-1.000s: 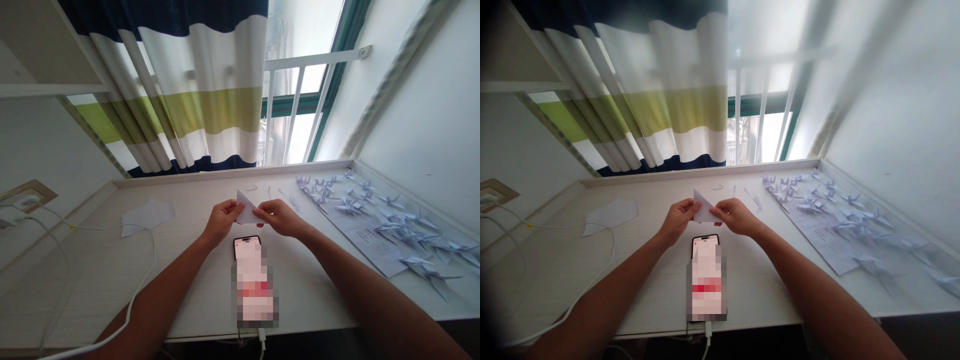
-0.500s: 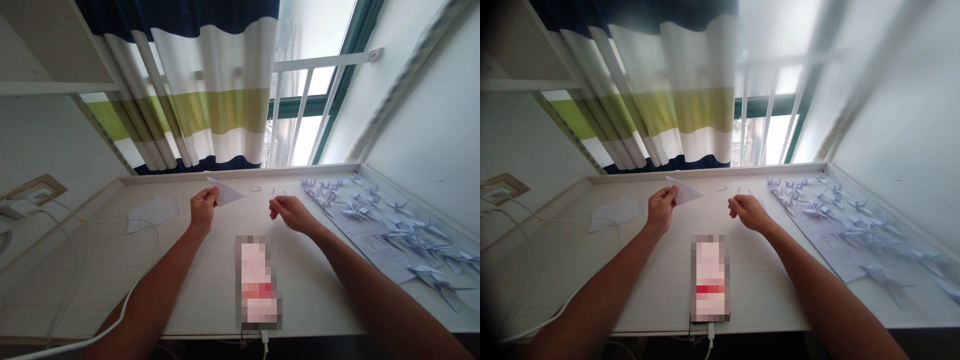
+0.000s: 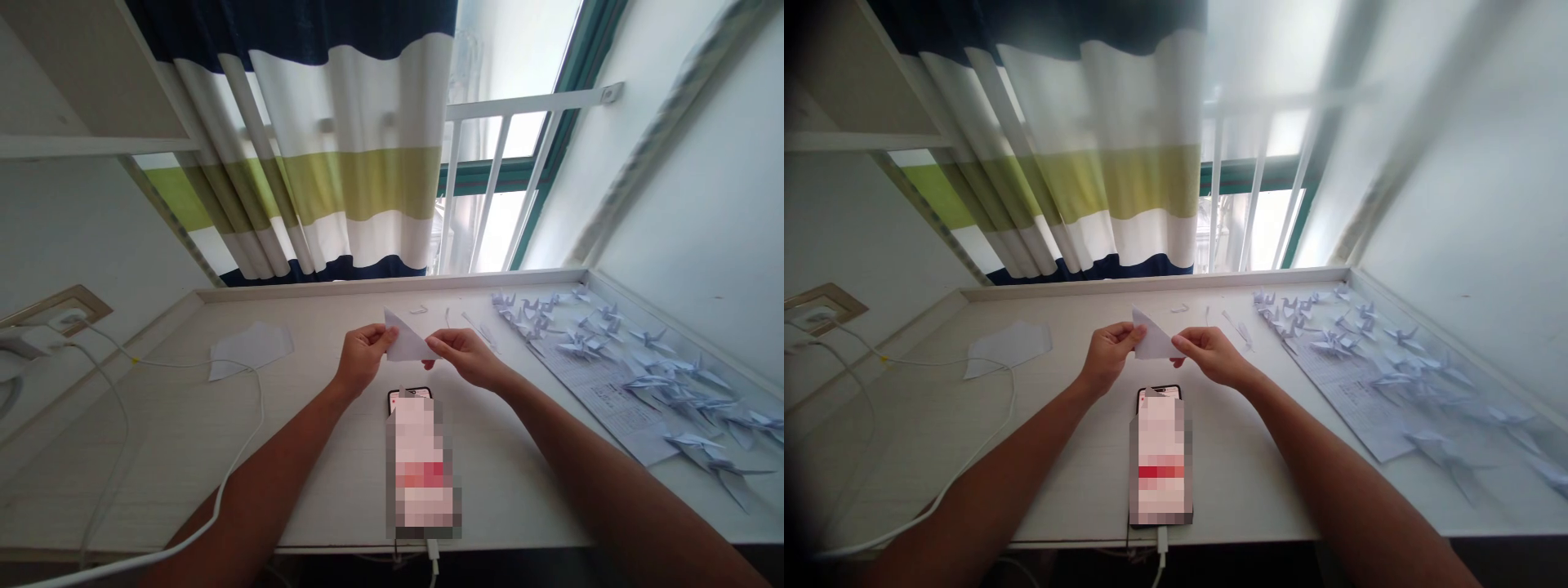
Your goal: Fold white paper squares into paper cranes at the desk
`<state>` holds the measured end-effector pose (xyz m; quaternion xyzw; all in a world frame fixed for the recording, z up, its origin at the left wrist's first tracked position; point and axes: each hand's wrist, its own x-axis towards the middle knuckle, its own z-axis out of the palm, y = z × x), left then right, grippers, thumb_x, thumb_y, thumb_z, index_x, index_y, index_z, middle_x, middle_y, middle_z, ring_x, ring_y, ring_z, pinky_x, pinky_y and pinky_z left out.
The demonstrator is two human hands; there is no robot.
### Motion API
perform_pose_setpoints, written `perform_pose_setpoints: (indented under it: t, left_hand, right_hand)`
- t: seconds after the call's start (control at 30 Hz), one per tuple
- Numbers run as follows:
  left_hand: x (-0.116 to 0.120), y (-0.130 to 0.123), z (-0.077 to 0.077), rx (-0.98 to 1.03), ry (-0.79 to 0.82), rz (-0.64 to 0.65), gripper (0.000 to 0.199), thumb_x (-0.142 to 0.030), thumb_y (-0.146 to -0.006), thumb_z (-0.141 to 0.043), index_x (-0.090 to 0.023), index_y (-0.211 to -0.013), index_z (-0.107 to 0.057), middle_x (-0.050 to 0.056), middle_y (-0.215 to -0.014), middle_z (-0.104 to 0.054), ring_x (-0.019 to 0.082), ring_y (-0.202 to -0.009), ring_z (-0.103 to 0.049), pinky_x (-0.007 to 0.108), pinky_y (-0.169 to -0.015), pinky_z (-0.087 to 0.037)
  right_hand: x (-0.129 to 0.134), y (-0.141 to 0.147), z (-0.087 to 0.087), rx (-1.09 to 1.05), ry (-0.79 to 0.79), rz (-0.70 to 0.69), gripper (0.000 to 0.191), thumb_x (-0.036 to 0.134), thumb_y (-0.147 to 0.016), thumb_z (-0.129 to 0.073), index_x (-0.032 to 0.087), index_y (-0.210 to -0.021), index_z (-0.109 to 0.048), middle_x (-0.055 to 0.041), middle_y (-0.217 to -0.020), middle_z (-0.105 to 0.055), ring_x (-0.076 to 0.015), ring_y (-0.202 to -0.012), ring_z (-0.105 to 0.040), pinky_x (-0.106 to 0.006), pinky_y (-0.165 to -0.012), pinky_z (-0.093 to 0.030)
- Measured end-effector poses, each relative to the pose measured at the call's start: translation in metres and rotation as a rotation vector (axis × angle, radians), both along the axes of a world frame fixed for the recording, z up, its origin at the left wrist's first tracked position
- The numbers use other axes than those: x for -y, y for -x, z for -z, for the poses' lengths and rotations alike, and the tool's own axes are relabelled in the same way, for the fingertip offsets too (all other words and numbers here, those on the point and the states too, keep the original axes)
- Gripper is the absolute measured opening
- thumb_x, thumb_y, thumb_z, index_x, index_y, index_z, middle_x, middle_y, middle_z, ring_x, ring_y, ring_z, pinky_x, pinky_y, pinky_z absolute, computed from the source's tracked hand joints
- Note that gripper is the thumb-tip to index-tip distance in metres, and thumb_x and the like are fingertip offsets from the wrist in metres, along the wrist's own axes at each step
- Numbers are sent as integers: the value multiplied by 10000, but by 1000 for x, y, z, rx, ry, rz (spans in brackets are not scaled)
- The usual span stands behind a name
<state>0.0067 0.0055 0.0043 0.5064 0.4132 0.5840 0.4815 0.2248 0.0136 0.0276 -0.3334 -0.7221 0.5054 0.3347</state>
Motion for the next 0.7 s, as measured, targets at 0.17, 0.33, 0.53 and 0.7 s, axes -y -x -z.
perform_pose_setpoints:
  t: [0.17,0.33,0.53,0.7]
  left_hand:
    - [6,-6,3,-112,-43,89,366,-507,-803,-748,-144,-835,-778,51,-761,-746,160,-670,-650,259,-601,-497]
    - [0,3,-1,-109,-58,-66,474,-595,-857,-651,-130,-874,-745,83,-763,-758,193,-685,-705,291,-600,-540]
    - [-4,13,-7,-124,-45,-118,463,-582,-826,-697,-120,-852,-716,128,-795,-773,223,-720,-743,308,-626,-553]
    - [7,-1,-8,-151,-84,-26,411,-501,-805,-749,-151,-1020,-748,82,-862,-768,202,-789,-717,296,-641,-565]
  right_hand:
    - [1,8,10,-22,41,45,392,550,-888,-657,163,-873,-722,-61,-771,-751,-198,-721,-713,-330,-693,-546]
    - [1,7,7,-18,42,81,409,568,-865,-676,162,-861,-724,-70,-803,-755,-206,-715,-720,-334,-675,-566]
    - [2,3,1,-27,30,146,433,603,-857,-664,174,-867,-728,-64,-807,-756,-200,-695,-716,-328,-657,-570]
    - [3,6,0,29,2,153,417,585,-862,-663,174,-841,-727,-63,-779,-754,-206,-692,-720,-323,-652,-560]
